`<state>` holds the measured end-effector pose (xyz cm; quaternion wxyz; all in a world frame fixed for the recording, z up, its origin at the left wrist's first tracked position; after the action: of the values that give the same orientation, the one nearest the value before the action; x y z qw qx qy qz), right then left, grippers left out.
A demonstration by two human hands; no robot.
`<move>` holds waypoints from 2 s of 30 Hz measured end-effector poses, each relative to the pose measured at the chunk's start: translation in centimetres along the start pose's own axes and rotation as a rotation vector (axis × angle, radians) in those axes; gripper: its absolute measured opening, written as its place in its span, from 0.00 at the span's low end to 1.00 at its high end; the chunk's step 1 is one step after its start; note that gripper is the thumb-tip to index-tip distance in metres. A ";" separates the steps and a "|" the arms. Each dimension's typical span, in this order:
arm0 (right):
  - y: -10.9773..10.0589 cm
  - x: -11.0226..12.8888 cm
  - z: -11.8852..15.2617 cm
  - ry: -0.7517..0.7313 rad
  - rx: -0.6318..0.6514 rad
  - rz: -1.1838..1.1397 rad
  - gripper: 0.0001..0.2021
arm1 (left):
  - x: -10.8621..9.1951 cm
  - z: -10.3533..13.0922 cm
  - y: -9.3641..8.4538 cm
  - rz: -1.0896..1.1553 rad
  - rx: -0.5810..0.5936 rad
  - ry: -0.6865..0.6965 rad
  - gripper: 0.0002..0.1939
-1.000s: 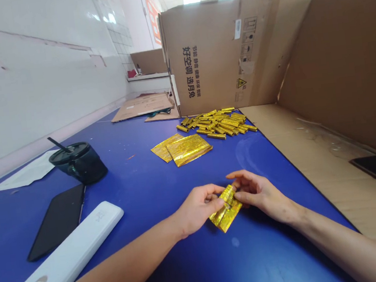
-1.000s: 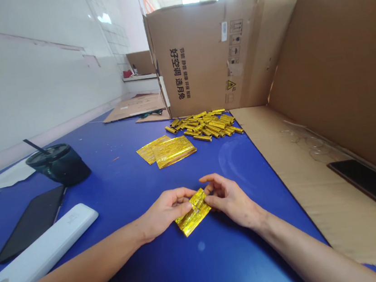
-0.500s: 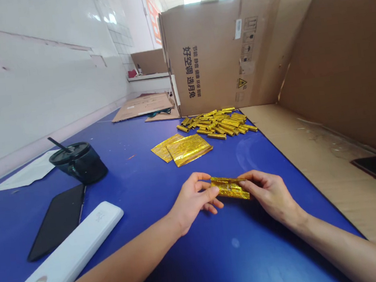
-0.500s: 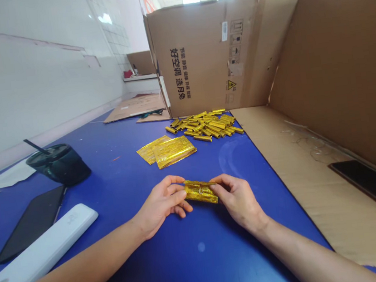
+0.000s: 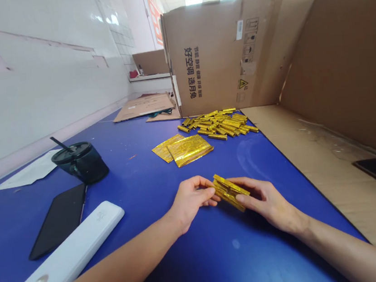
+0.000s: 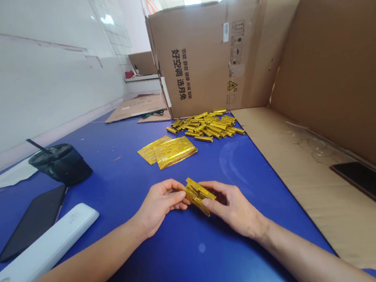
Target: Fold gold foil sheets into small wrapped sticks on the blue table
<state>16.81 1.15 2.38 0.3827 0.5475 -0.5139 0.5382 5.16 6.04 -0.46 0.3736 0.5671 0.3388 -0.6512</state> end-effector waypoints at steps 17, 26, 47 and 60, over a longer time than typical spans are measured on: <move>-0.6 -0.9 -0.2 -0.007 -0.117 0.408 0.08 | 0.0 0.0 1.1 -0.051 0.068 0.000 0.08; 0.4 1.6 0.4 -0.263 -0.116 0.578 0.09 | 0.2 0.1 1.4 0.003 0.047 -0.028 0.10; 2.6 2.8 1.4 -0.482 -0.013 0.737 0.09 | 1.1 -0.2 1.5 -0.158 0.050 -0.024 0.06; 3.8 2.5 1.4 -0.473 0.094 0.818 0.11 | 0.0 0.1 1.1 -0.117 -0.015 0.081 0.12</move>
<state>13.15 -1.22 4.16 -0.0135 0.4245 -0.7353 0.5281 6.10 5.40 -0.50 0.3254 0.5693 0.3910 -0.6458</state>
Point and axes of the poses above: each hand's wrist, its own z-axis away from the middle knuckle, its own y-axis out of the palm, x = y × z, the point moved 9 cm from there along -z, towards the middle knuckle, and after that the axes turned 9 degrees about -z, right-handed, at the moved point
